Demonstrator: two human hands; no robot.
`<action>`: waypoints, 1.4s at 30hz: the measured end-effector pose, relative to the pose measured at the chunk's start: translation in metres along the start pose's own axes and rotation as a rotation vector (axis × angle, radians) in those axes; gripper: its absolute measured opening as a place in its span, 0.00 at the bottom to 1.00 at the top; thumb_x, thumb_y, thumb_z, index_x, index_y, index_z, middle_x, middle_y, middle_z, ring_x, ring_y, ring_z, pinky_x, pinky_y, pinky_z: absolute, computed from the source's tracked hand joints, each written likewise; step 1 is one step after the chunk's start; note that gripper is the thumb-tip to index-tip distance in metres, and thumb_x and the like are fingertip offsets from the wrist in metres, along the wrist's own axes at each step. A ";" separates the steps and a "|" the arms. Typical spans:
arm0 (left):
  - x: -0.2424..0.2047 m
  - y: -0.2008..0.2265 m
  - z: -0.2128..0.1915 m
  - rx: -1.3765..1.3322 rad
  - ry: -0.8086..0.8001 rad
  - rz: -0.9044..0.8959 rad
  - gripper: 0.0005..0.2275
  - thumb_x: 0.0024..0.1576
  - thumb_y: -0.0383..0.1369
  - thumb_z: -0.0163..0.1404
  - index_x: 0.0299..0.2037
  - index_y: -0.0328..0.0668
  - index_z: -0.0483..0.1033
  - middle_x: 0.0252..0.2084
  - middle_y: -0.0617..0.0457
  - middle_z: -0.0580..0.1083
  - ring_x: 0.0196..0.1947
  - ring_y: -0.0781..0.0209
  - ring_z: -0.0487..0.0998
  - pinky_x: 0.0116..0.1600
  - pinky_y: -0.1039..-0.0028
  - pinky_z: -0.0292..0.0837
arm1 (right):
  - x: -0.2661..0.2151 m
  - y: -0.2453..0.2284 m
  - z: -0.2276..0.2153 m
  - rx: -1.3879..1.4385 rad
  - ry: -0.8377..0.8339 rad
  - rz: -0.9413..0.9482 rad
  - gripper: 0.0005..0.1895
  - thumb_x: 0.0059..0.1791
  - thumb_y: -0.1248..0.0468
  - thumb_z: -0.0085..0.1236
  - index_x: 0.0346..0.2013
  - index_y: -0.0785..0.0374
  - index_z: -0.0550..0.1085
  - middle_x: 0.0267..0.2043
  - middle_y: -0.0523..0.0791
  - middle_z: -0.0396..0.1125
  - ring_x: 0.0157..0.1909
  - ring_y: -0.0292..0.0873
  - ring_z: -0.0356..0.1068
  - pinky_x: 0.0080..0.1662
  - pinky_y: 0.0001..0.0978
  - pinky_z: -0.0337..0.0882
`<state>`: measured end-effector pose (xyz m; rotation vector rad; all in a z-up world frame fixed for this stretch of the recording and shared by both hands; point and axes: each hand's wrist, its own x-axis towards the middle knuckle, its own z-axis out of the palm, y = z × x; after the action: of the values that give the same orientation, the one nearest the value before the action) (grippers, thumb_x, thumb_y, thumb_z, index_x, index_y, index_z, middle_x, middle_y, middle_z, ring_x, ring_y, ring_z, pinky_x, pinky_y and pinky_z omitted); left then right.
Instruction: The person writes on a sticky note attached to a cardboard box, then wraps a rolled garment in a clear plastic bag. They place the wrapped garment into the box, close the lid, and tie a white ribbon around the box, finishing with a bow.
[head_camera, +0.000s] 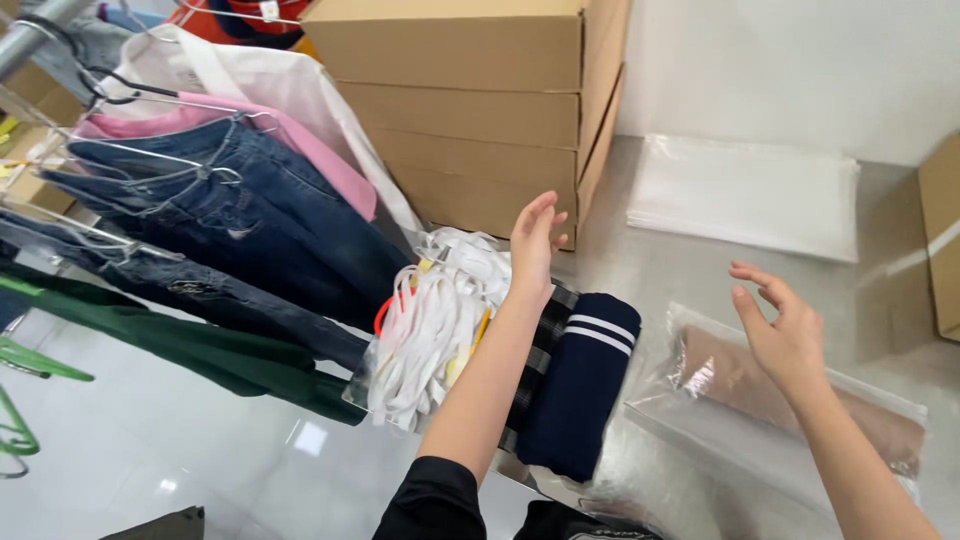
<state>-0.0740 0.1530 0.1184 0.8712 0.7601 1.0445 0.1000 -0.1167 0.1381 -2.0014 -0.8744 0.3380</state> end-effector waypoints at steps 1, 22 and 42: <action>-0.001 0.029 0.004 -0.001 0.005 0.017 0.13 0.64 0.34 0.51 0.58 0.46 0.78 0.63 0.57 0.77 0.51 0.65 0.80 0.42 0.78 0.75 | 0.006 -0.023 0.006 0.007 -0.004 -0.016 0.14 0.59 0.55 0.50 0.57 0.49 0.77 0.68 0.33 0.71 0.69 0.48 0.68 0.67 0.40 0.62; 0.095 0.154 0.020 -0.233 -0.245 -0.083 0.42 0.61 0.51 0.57 0.78 0.35 0.49 0.67 0.46 0.65 0.69 0.53 0.70 0.64 0.62 0.68 | 0.100 -0.189 0.049 0.197 -0.065 -0.315 0.19 0.58 0.64 0.57 0.65 0.55 0.74 0.64 0.48 0.71 0.67 0.50 0.69 0.62 0.43 0.71; 0.081 0.236 0.058 -0.092 0.106 -0.034 0.56 0.40 0.53 0.66 0.75 0.26 0.52 0.72 0.25 0.48 0.72 0.17 0.55 0.60 0.27 0.71 | 0.096 -0.153 0.027 0.488 -0.027 -0.259 0.23 0.58 0.65 0.54 0.69 0.64 0.67 0.69 0.56 0.66 0.64 0.52 0.70 0.57 0.42 0.74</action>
<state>-0.0930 0.2734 0.3431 0.7264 0.8062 1.0932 0.0849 0.0199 0.2585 -1.4213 -0.9509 0.3879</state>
